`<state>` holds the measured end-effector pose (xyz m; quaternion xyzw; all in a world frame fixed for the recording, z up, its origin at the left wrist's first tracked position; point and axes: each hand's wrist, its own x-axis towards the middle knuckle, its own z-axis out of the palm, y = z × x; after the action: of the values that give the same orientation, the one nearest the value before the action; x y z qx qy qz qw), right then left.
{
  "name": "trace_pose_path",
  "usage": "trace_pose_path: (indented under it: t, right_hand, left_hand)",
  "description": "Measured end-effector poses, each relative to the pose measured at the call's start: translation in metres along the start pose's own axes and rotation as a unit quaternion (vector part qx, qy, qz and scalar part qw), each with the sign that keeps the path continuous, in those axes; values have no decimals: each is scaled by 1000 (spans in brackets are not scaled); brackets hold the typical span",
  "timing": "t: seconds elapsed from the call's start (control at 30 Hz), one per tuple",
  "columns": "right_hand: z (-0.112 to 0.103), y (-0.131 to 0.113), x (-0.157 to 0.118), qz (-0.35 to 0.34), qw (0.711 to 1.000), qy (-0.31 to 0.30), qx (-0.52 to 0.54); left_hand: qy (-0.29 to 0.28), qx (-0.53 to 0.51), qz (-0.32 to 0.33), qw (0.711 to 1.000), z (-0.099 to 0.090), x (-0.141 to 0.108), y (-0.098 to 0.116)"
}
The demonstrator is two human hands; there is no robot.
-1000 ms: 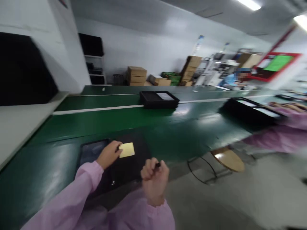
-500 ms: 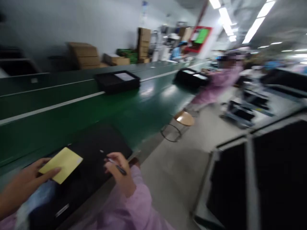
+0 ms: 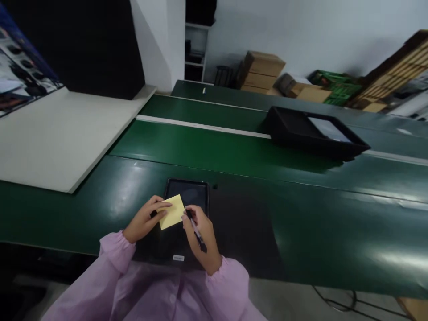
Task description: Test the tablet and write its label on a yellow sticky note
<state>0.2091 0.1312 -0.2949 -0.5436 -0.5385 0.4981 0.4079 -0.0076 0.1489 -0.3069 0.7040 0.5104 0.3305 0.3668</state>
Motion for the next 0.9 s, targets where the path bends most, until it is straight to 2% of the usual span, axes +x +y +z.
trace_pose_path:
  t: [0.17,0.37,0.47,0.57,0.73,0.8,0.9]
  right_hand:
    - [5,9,3,69,997,13,18]
    - [5,10,-5,86,994,-21,-63]
    - [7,12,-6,62,990,-43,-118]
    - [7,12,-5,34,984,-53,-169]
    - [4,7,-5,50,986,-56,-147]
    - [3,6,-4,51,989,-55,-129]
    - [0,3,-3,45,990,-62,-117]
  left_hand:
    - [39,-35,-21,998,7,-12,-1]
    - [74,-9,-88,993,8,-15,-5]
    - [61,-29,-75,995,10,-17,-6]
    - [72,-36,-58,995,13,-22,-5]
    - [75,-12,-77,994,18,-28,-1]
    - [67,21,-65,995,17,-26,1]
    - [51,127,-12,991,11,-21,8]
